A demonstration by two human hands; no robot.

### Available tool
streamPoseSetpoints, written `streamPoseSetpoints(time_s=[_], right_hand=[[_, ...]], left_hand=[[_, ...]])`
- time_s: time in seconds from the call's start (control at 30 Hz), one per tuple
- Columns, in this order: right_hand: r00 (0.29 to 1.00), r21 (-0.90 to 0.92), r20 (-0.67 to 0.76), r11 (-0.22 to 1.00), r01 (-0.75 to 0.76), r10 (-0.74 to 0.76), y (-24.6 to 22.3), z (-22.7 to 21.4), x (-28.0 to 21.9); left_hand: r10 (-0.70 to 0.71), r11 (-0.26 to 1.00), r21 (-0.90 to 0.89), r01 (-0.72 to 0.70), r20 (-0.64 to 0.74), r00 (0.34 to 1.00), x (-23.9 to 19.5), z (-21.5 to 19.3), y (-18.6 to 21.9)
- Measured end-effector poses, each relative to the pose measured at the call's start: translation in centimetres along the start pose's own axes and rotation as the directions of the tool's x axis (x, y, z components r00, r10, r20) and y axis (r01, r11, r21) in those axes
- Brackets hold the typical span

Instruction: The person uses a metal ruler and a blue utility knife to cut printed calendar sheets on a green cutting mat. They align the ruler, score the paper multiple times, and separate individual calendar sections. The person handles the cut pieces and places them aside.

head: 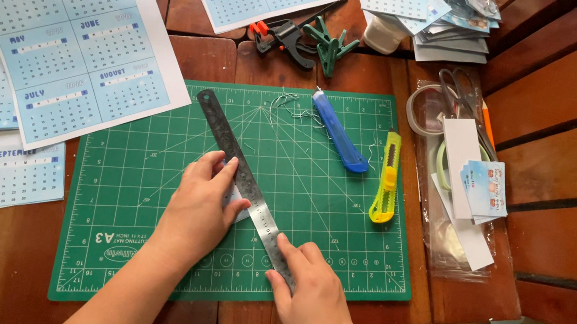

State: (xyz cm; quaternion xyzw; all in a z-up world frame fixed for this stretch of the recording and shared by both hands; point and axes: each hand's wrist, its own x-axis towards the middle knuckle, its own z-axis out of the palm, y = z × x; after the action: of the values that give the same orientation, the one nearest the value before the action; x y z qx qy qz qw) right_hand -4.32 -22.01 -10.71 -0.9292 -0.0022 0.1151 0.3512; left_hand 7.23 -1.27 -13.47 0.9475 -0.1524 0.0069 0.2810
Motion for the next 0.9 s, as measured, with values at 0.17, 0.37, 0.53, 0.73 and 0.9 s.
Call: streamPoseSetpoints(time_s=[0.17, 0.37, 0.53, 0.73, 0.9], right_hand=[[0.999, 0.000, -0.022, 0.999, 0.038, -0.038, 0.04, 0.00, -0.09], [0.999, 0.029, -0.033, 0.999, 0.033, -0.032, 0.28, 0.10, -0.12], [1.000, 0.033, -0.017, 0.999, 0.020, -0.019, 0.04, -0.13, -0.07], [0.998, 0.002, -0.042, 0.999, 0.044, -0.044, 0.32, 0.19, -0.08], [0.997, -0.020, -0.044, 0.997, 0.070, -0.070, 0.05, 0.07, -0.07]], left_hand=[[-0.037, 0.999, -0.022, 0.038, 0.025, 0.999, 0.04, -0.20, 0.06], [-0.018, 0.998, -0.053, 0.017, -0.009, 1.000, -0.08, -0.10, 0.03], [-0.030, 0.998, -0.056, 0.031, 0.008, 1.000, -0.06, -0.21, 0.07], [-0.010, 0.999, -0.042, 0.010, -0.014, 1.000, -0.07, 0.06, 0.00], [0.000, 1.000, 0.007, 0.000, 0.064, 0.998, 0.35, -0.57, 0.48]])
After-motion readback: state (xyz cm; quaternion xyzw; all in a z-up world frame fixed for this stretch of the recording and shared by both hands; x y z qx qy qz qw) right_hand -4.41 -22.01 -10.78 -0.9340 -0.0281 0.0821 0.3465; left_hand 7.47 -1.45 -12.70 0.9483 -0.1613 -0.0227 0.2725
